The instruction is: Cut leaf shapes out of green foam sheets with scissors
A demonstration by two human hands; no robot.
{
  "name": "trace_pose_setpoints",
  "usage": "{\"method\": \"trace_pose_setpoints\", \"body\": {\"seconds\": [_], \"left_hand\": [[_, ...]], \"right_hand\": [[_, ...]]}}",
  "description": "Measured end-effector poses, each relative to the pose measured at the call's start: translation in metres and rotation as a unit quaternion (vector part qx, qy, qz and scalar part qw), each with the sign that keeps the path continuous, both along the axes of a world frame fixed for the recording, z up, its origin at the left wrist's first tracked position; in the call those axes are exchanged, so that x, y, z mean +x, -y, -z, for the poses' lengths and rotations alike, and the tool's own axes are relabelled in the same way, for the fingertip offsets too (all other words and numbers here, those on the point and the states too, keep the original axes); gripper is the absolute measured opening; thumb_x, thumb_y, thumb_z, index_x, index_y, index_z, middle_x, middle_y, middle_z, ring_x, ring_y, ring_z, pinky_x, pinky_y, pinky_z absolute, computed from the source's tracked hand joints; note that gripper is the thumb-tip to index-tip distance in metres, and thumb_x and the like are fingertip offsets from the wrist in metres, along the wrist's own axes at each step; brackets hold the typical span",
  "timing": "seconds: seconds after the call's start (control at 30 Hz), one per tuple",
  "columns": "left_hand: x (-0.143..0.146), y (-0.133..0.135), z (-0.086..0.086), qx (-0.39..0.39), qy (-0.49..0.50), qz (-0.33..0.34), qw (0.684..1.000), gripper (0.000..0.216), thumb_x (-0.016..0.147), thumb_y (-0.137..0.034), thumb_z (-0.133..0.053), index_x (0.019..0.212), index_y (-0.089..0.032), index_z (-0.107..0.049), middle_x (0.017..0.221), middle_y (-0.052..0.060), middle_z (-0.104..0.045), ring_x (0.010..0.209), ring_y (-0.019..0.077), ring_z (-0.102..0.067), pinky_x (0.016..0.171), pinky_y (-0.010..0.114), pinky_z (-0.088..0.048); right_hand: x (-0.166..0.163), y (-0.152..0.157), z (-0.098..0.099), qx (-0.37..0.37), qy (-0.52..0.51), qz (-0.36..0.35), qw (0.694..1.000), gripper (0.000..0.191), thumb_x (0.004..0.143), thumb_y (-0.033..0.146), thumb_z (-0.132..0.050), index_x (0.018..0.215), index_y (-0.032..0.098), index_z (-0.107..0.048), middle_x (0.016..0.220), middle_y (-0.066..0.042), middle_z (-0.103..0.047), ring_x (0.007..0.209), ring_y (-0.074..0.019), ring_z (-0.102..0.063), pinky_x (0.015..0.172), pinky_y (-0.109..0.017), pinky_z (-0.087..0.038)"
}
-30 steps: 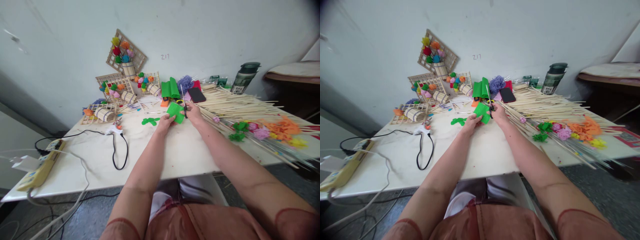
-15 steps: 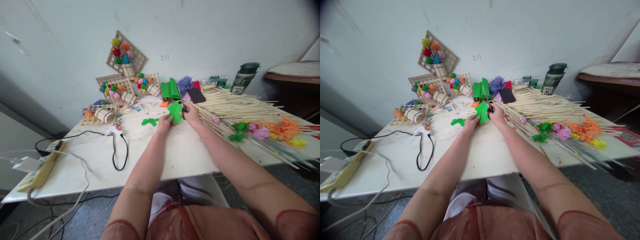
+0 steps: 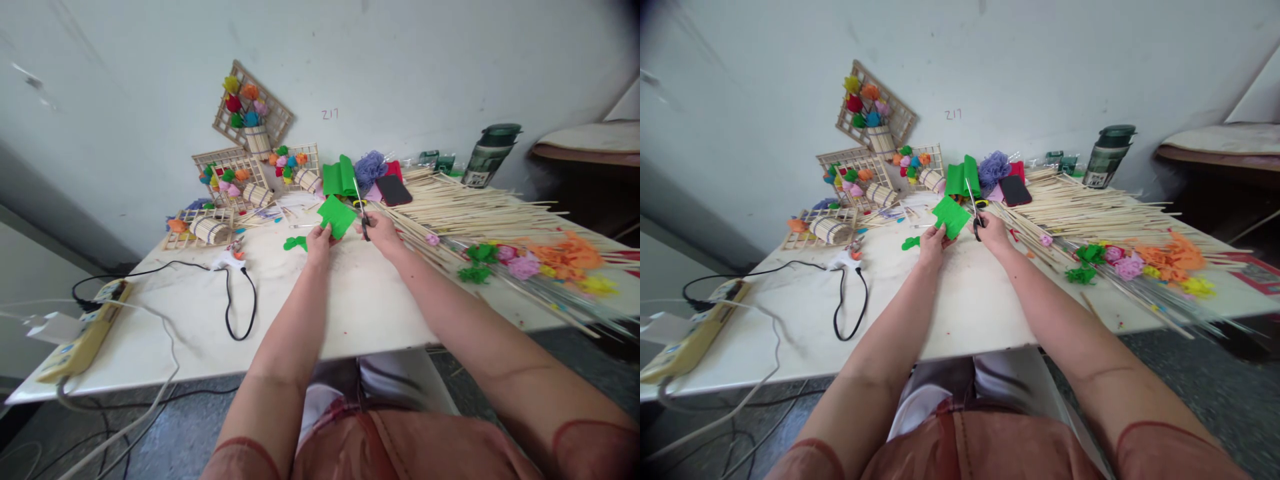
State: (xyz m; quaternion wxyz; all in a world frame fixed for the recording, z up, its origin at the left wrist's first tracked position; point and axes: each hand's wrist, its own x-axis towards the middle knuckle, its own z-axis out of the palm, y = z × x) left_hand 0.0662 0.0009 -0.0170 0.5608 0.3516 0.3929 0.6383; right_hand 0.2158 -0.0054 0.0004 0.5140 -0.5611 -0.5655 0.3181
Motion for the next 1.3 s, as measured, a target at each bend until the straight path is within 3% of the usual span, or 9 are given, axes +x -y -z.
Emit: {"method": "trace_pose_setpoints", "body": {"seconds": [0.17, 0.37, 0.7, 0.97, 1.3], "left_hand": [[-0.004, -0.001, -0.003, -0.011, 0.025, -0.03, 0.999, 0.025, 0.076, -0.028, -0.073, 0.067, -0.016, -0.052, 0.057, -0.003, -0.059, 0.062, 0.0106, -0.061, 0.078, 0.031, -0.054], [-0.013, -0.003, -0.007, -0.023, 0.062, -0.071, 0.995, 0.021, 0.078, -0.027, -0.071, 0.071, -0.017, -0.054, 0.058, -0.004, -0.06, 0.063, 0.0098, -0.063, 0.078, 0.028, -0.054], [-0.015, 0.0, -0.011, -0.03, 0.093, -0.065, 0.993, 0.016, 0.082, -0.025, -0.067, 0.076, -0.016, -0.057, 0.07, 0.001, -0.067, 0.086, 0.0158, -0.071, 0.092, 0.037, -0.053], [-0.014, -0.005, -0.005, -0.002, 0.101, -0.038, 0.994, 0.017, 0.076, -0.025, -0.073, 0.077, -0.015, -0.059, 0.069, 0.001, -0.068, 0.081, 0.0165, -0.071, 0.094, 0.041, -0.052], [-0.013, -0.007, 0.0, -0.003, 0.088, -0.021, 0.996, 0.021, 0.074, -0.025, -0.075, 0.073, -0.016, -0.056, 0.066, 0.0, -0.068, 0.081, 0.0166, -0.071, 0.093, 0.042, -0.052]], "right_hand": [[-0.003, 0.019, -0.014, -0.046, -0.032, -0.059, 0.997, 0.021, 0.077, 0.033, -0.071, 0.085, 0.015, -0.065, 0.058, 0.002, -0.058, 0.05, -0.0091, -0.056, 0.043, -0.017, -0.045], [0.007, 0.02, -0.012, -0.09, 0.019, -0.134, 0.987, 0.032, 0.08, 0.048, -0.067, 0.08, 0.016, -0.062, 0.06, -0.001, -0.061, 0.043, -0.0073, -0.05, 0.033, -0.017, -0.025], [0.012, 0.02, -0.012, -0.142, 0.024, -0.217, 0.965, 0.04, 0.074, 0.053, -0.074, 0.072, 0.016, -0.059, 0.055, -0.001, -0.06, 0.039, -0.0071, -0.05, 0.03, -0.017, -0.024], [0.011, 0.02, -0.011, -0.168, 0.011, -0.243, 0.955, 0.03, 0.083, 0.041, -0.069, 0.073, 0.015, -0.057, 0.053, 0.001, -0.058, 0.036, -0.0041, -0.047, 0.029, -0.015, -0.023], [0.012, 0.018, -0.008, -0.168, -0.017, -0.258, 0.951, 0.027, 0.083, 0.036, -0.069, 0.072, 0.014, -0.058, 0.052, 0.001, -0.056, 0.036, -0.0038, -0.044, 0.029, -0.015, -0.024]]}}
